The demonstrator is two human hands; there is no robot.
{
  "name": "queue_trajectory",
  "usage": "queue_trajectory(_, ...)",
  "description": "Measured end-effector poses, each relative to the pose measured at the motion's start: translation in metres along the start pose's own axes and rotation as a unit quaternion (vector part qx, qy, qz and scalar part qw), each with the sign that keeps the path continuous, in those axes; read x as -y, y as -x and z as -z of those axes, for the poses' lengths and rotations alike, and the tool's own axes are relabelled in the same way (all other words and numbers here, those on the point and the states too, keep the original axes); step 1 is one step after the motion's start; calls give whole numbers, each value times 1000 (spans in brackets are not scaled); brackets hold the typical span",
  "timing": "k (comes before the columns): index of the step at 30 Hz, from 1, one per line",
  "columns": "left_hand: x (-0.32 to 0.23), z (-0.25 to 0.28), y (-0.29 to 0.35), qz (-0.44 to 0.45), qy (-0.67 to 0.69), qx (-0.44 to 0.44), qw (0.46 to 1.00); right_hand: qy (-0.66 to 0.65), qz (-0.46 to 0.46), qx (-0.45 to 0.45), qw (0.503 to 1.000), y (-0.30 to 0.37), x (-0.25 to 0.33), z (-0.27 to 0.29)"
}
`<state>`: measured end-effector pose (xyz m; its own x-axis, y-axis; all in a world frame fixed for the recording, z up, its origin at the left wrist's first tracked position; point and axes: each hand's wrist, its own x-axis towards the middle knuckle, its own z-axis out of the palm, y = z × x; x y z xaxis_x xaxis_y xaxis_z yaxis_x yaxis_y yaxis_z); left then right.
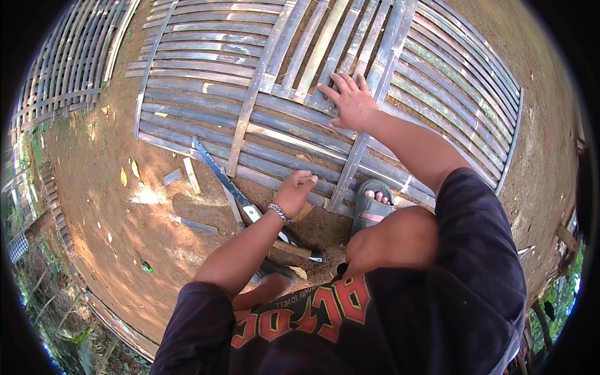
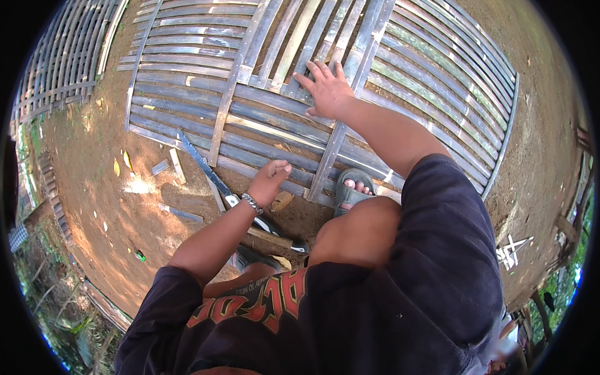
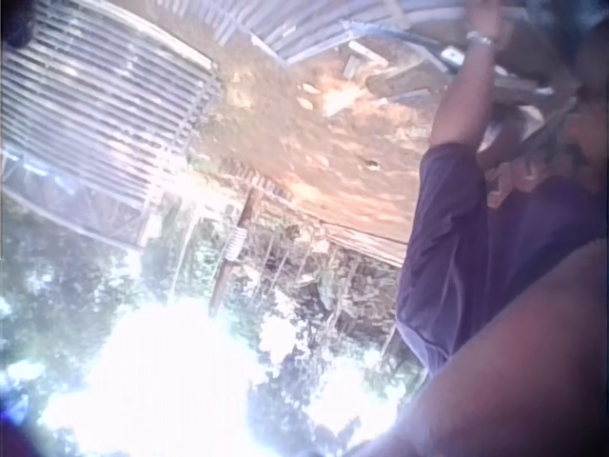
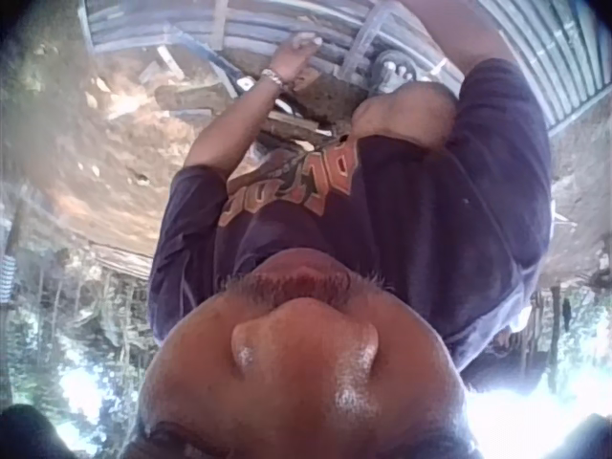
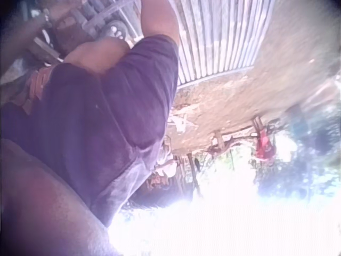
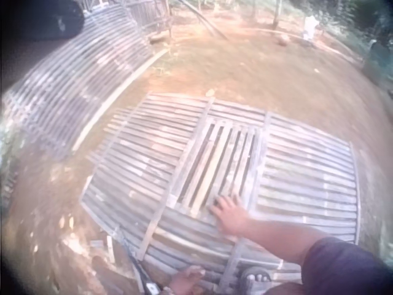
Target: The person uses a hammer to drive nails into a wooden slat frame, securing the slats to the side rails. They repeatedly hammer the nails, flip the frame to check alignment, and continue hammering until the frame is assembled. The person then places the finished frame onto a stack of similar frames.
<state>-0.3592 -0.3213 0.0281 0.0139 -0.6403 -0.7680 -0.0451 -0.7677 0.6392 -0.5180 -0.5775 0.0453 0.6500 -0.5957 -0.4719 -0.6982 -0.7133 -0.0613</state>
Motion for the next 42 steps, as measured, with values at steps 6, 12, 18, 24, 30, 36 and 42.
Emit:
queue_trajectory(6,-6,0,-3,9,-10,-8,1000,21,31,-40,998,-7,-9,3)
queue_trajectory(12,-5,4,-9,3,-7,-12,1000,28,62,-72,995,0,-5,28)
queue_trajectory(18,-5,12,-10,26,4,-13,1000,-93,67,-266,957,23,-16,81)
queue_trajectory(24,0,8,-20,-7,-22,-7,1000,-125,60,-194,971,12,-10,69)
queue_trajectory(30,3,1,-21,-5,-2,-4,1000,-108,-14,-133,985,1,-22,50)
queue_trajectory(36,16,-1,-29,0,-16,-11,1000,-110,-26,-95,989,-1,-16,55)
queue_trajectory(42,-4,-10,-24,6,1,-14,1000,-15,79,11,997,-1,10,7)
